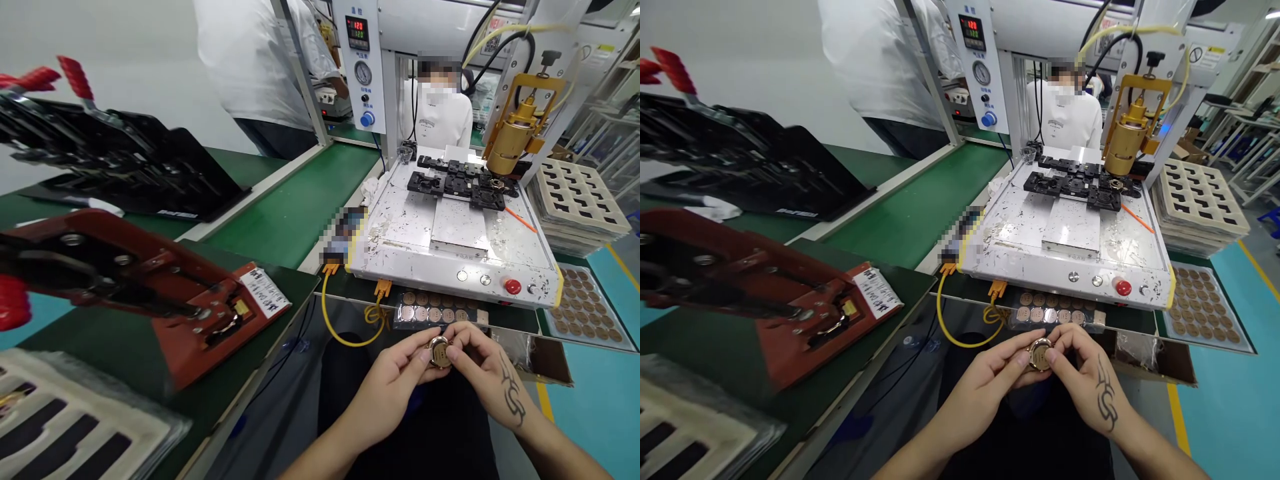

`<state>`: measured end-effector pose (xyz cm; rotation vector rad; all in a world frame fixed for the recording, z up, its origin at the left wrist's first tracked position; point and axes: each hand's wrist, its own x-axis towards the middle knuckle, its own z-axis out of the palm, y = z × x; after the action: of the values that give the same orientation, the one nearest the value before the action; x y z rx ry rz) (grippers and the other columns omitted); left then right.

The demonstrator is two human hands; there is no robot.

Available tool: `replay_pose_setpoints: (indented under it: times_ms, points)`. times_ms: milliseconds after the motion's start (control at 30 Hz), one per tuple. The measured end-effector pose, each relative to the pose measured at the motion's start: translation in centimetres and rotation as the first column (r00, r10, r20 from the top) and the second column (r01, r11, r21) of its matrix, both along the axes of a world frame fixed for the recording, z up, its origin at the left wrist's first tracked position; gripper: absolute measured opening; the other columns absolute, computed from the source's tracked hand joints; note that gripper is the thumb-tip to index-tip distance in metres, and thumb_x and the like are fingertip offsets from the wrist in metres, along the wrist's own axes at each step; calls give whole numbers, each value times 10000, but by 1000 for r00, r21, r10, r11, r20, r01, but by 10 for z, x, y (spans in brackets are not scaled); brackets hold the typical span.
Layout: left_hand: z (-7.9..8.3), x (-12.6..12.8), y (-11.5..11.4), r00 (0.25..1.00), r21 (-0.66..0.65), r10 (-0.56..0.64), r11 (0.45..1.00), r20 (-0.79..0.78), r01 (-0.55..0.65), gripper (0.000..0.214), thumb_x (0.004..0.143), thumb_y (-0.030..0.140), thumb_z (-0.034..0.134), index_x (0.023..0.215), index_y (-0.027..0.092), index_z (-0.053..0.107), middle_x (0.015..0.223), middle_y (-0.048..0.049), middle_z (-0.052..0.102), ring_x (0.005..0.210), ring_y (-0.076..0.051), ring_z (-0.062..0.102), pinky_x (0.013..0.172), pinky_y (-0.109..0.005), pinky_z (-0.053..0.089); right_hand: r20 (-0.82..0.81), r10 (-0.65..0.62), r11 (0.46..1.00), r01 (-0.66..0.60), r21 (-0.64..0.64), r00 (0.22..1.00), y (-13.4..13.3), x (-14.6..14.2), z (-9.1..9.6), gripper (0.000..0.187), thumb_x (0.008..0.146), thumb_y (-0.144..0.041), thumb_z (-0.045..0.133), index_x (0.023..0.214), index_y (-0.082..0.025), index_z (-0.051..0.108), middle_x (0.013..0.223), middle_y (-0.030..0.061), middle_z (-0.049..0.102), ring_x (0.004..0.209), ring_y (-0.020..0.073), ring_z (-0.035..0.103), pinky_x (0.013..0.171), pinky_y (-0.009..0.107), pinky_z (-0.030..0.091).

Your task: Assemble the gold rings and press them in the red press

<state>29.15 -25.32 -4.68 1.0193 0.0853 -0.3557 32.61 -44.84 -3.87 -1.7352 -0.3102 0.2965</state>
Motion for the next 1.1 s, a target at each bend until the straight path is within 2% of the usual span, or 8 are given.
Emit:
replay_pose_setpoints:
  times_ms: [233,500,700,933,1033,1100]
  points:
    - [4,-3,-2,1000,27,-6,1000,20,6,513,940,506,789,1383,250,747,1411,-107,740,1209,-333,747,1097,-495,610,17,-20,1000,20,-14,1000,-1,-2,-1,270,1029,-441,647,851,-240,622,1092,56,662,1038,237,625,941,338,497]
    - [8,-2,-4,999,73,-16,997,43,13,520,978,500,745,1417,222,720,1443,-119,721,1233,-340,735,1114,-507,598,59,-13,998,17,-62,998,2,-2,5,255,1036,-400,641,843,-241,596,1067,59,653,1027,238,622,903,343,506]
    - [6,-3,-4,997,129,-25,991,74,15,508,1007,495,707,1441,230,701,1455,-105,714,1265,-336,719,1138,-503,586,123,8,994,6,-113,992,0,-3,10,217,1043,-344,637,854,-248,589,1072,42,650,1031,221,631,891,325,498]
    - [4,-5,-6,995,158,-27,987,97,12,539,1027,484,679,1480,193,664,1458,-130,707,1265,-337,719,1141,-510,584,156,6,992,14,-128,988,-1,-3,7,213,1047,-325,633,855,-247,585,1065,38,641,1026,218,628,884,324,490]
    - [2,-7,-8,990,214,-18,977,138,-12,477,1045,418,653,1467,196,672,1425,-127,728,1226,-318,742,1118,-491,599,165,8,992,12,-122,986,0,-4,4,208,1052,-315,626,861,-246,582,1069,41,632,1030,219,622,879,327,493]
    - [-1,-8,-9,983,296,-6,954,186,-50,441,1039,354,652,1450,197,681,1356,-121,765,1176,-303,767,1080,-461,621,195,14,992,11,-124,981,1,-5,-1,215,1054,-301,623,856,-244,562,1056,38,622,1012,213,614,870,328,494]
